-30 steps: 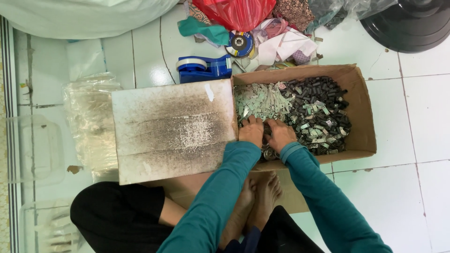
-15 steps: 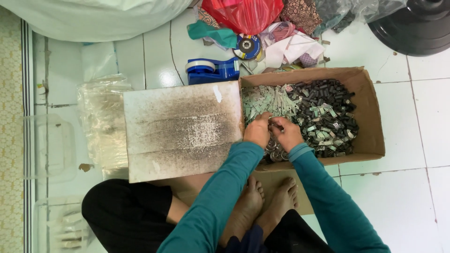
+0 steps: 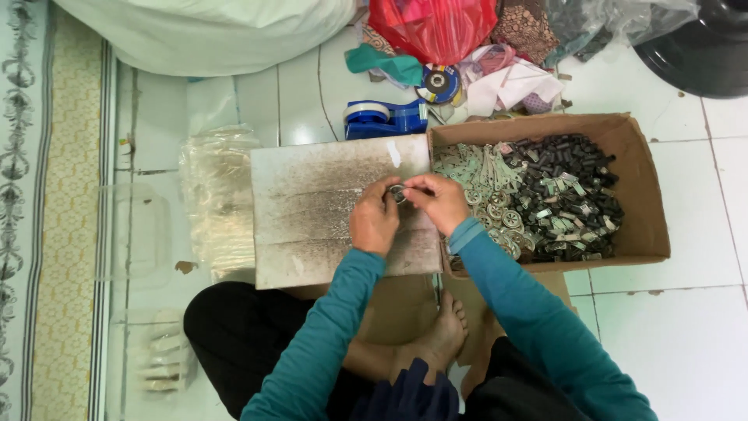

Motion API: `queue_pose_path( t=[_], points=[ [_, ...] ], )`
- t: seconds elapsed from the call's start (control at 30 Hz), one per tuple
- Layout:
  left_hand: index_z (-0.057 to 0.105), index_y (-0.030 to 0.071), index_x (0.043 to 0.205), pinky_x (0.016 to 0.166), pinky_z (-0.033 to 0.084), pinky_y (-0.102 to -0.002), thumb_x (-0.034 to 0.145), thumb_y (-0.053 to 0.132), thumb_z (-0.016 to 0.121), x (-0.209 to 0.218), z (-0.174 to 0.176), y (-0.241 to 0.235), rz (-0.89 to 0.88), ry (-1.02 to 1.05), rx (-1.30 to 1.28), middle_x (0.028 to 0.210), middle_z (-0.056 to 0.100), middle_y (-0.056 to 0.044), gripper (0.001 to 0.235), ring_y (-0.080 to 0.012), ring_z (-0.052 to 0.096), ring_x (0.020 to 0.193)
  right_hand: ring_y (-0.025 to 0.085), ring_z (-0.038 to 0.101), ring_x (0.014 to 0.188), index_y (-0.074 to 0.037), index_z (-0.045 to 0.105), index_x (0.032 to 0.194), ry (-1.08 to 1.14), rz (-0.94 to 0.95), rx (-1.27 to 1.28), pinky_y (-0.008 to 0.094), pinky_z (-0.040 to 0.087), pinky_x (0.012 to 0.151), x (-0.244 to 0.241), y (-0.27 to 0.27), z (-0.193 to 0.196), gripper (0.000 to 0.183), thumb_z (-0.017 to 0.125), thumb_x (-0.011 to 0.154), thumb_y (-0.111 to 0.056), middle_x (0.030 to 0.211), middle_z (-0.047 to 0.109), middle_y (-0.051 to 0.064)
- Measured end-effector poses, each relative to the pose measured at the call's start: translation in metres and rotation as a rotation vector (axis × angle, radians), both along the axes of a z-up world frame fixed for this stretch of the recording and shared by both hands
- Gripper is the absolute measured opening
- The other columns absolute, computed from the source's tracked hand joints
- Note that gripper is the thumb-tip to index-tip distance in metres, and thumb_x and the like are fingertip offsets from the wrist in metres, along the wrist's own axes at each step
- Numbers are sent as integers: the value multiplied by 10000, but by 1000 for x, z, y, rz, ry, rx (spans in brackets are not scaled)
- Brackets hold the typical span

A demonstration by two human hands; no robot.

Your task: The person picks up metal components from a cardboard box, puts several into a small plastic bag, and places the bag on the floor.

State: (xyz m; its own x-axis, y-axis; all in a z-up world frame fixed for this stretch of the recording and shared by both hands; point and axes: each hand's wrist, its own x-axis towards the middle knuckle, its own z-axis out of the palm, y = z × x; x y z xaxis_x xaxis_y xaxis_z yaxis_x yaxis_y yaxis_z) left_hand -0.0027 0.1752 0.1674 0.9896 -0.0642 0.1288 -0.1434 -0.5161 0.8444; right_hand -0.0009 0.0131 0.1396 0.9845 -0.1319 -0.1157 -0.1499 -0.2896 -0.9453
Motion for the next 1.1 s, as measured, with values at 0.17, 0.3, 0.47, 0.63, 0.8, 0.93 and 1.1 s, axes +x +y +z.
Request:
queue_pose_path(
  t=[0.17,0.3,0.47,0.63,0.8,0.93,1.1],
  points=[
    [580,34,1399,1017,518,-565,966,-29,537,-4,-10,47,34,13,48,1329,584,-258,439,-464,559,1265,243,756,834,-221,787,1212,-205,119,-289,374,618,761,18,25,-19,330,752,906,-103,964,787,91],
    [584,90,1434,1118,456,-549,984,7,522,-16,-23,48,-31,29,72,1427,538,-256,461,-456,486,1385,270,706,997,-223,801,1142,-329,-99,-427,406,562,927,12,-23,0,240,729,964,-79,1006,763,52],
    [604,187,1423,1125,457,-512,1000,92,556,-21,-75,14,-171,99,218,1463,547,-146,436,-366,453,1435,272,704,915,-242,770,1146,58,-207,-402,484,580,843,1,-137,-108,170,729,981,-247,945,732,45],
    [537,196,1478,1174,380,-570,1020,171,529,-22,-58,-1,-205,182,451,1597,404,-106,458,-347,321,1520,407,430,1437,-299,651,1295,411,-23,-638,569,529,1058,-8,-132,-149,385,790,936,-293,1579,378,148],
    [502,179,1498,1195,374,-533,986,133,564,-23,-59,-7,-254,260,610,1632,322,-95,518,-324,282,1540,427,595,1209,-118,537,1259,384,85,-890,601,612,926,-9,-103,-116,384,739,937,-166,1340,464,208],
    [504,157,1497,1198,368,-524,949,135,613,-17,-77,-11,-269,273,624,1623,330,-107,560,-327,279,1542,413,618,1197,-68,537,1314,404,155,-1053,570,610,937,-11,-96,-130,433,723,958,-228,1319,524,222],
    [499,127,1508,1169,431,-500,896,109,673,-15,-71,-10,-308,256,680,1593,374,-130,636,-341,299,1533,408,550,1290,-14,556,1341,384,94,-1076,580,577,978,-18,-94,-98,357,612,1046,-206,1358,514,235]
  ],
)
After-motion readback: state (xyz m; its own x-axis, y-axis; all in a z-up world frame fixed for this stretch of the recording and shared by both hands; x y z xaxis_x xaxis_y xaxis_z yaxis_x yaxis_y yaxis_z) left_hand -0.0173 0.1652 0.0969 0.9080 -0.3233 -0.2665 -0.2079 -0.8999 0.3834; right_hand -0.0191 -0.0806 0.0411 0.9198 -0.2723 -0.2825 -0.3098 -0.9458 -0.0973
